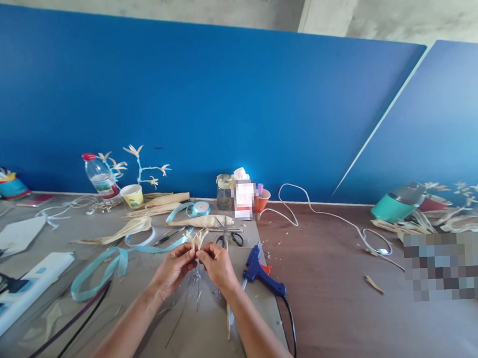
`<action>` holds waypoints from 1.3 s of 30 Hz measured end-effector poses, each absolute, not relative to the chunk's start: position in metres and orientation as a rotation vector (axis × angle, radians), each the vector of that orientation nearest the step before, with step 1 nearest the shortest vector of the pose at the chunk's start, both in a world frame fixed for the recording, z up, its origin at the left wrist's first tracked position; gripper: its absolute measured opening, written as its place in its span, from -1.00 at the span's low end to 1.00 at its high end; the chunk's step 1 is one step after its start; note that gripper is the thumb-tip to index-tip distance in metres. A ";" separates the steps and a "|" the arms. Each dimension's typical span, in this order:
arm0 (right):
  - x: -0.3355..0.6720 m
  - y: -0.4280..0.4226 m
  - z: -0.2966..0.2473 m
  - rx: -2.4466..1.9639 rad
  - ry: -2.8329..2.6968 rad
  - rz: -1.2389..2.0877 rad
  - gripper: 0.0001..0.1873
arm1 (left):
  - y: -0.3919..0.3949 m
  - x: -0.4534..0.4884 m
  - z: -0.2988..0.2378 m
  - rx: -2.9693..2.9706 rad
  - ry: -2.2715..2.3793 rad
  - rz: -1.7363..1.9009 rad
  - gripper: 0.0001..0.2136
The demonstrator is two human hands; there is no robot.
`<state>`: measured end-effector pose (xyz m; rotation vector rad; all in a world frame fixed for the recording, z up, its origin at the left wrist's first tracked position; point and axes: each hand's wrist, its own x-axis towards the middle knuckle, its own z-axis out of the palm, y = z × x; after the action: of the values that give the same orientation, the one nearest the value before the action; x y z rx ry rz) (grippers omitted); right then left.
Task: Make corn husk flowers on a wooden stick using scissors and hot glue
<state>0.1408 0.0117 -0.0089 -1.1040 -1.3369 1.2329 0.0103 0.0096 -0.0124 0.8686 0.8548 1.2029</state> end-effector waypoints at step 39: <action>0.143 0.015 -0.017 -1.014 -1.012 1.468 -0.85 | 0.008 0.014 -0.015 0.950 1.023 1.109 -0.77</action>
<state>0.1428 0.0150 -0.0171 -1.0139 -1.0124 1.4679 0.0144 0.0078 -0.0149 0.9505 1.0234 1.1092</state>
